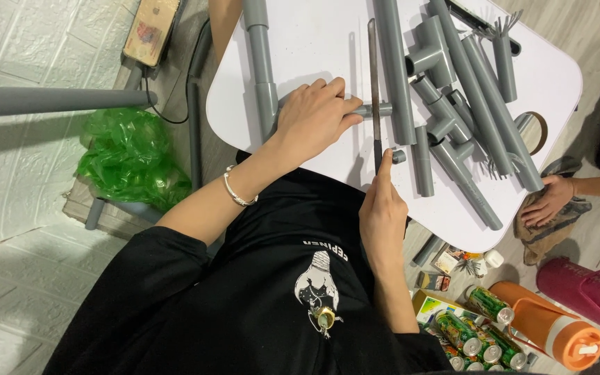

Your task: Assembling a structure from PVC pipes and connectors by hand on a small table.

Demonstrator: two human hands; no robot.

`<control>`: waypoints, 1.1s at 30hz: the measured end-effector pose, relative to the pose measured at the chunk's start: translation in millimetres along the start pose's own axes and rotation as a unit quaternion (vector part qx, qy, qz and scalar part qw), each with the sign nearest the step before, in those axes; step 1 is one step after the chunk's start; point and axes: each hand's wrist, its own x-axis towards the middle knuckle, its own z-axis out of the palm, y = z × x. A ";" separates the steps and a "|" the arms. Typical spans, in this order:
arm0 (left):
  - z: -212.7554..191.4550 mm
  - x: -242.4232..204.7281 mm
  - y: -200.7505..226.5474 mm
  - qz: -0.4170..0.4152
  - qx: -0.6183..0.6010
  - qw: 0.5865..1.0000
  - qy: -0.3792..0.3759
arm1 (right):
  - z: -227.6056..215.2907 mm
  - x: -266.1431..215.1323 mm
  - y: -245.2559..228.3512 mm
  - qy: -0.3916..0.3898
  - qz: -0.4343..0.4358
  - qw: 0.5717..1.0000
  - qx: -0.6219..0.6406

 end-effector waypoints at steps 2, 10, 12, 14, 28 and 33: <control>1.7 -0.4 0.5 -0.002 0.001 1.000 -0.001 | 1.8 0.9 1.0 0.004 -0.007 1.000 -0.005; 1.1 0.6 0.6 -0.014 0.003 1.000 -0.016 | 9.3 3.2 6.1 0.007 -0.006 0.999 -0.039; 3.3 0.7 -0.3 -0.013 0.003 1.000 -0.008 | 11.3 -0.1 11.9 0.023 -0.005 1.000 -0.014; 1.3 0.3 -0.4 -0.011 0.000 1.000 -0.013 | 11.3 2.4 10.4 0.021 -0.009 1.000 -0.020; -0.5 -0.5 0.4 -0.001 0.003 1.000 -0.006 | 23.7 13.6 13.3 0.021 -0.026 0.994 -0.101; -3.8 1.7 4.6 0.007 0.021 0.999 0.026 | 28.6 -7.6 26.6 0.002 -0.054 0.960 -0.276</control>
